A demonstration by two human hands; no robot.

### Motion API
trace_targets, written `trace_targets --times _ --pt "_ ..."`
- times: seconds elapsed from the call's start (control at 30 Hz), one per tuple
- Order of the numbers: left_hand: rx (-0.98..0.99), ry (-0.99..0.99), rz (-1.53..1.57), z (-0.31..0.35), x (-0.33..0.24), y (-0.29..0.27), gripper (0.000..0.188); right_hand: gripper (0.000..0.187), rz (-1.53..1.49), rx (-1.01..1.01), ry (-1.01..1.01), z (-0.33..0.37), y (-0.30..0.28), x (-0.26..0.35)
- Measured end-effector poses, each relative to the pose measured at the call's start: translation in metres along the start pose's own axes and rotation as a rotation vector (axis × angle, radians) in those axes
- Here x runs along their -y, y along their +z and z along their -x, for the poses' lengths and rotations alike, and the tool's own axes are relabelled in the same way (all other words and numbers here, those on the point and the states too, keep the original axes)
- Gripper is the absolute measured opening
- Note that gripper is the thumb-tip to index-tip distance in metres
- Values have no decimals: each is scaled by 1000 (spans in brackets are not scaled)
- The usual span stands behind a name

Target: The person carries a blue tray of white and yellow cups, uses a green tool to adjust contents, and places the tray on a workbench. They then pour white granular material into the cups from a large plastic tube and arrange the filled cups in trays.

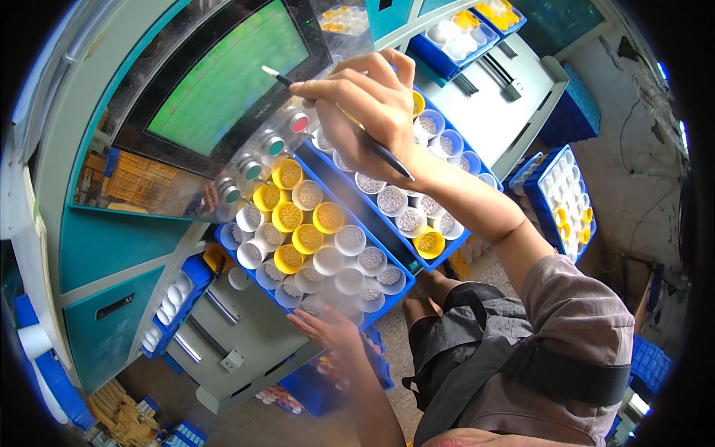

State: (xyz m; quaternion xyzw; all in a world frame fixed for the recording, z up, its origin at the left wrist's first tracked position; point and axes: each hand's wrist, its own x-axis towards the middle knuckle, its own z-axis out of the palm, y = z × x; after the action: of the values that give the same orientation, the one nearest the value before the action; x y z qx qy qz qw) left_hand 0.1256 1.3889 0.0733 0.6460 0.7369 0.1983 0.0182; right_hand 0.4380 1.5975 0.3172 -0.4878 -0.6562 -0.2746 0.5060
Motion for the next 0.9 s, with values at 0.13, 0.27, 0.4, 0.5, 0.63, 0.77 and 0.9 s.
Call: trace_targets --times 0.13,0.27,0.4,0.5,0.63,0.77,0.9 --pt "-2 4 -4 -1 1 1 67 19 23 -39 -3 -2 1 -6" --pt "-1 -2 2 1 0 1 67 30 5 -59 -15 0 -1 -9" --pt "-6 2 -1 0 -1 1 67 31 30 -53 -11 0 -1 -11" --pt "-11 9 6 -1 0 0 67 32 37 -57 -16 0 0 -11" --pt "4 -4 1 -2 2 1 66 24 22 -30 -9 0 -1 -7" --pt "4 13 -4 -2 3 2 66 26 -41 22 -20 0 1 1" --pt "-8 13 -4 -1 4 3 66 23 -79 15 -64 -5 8 8"
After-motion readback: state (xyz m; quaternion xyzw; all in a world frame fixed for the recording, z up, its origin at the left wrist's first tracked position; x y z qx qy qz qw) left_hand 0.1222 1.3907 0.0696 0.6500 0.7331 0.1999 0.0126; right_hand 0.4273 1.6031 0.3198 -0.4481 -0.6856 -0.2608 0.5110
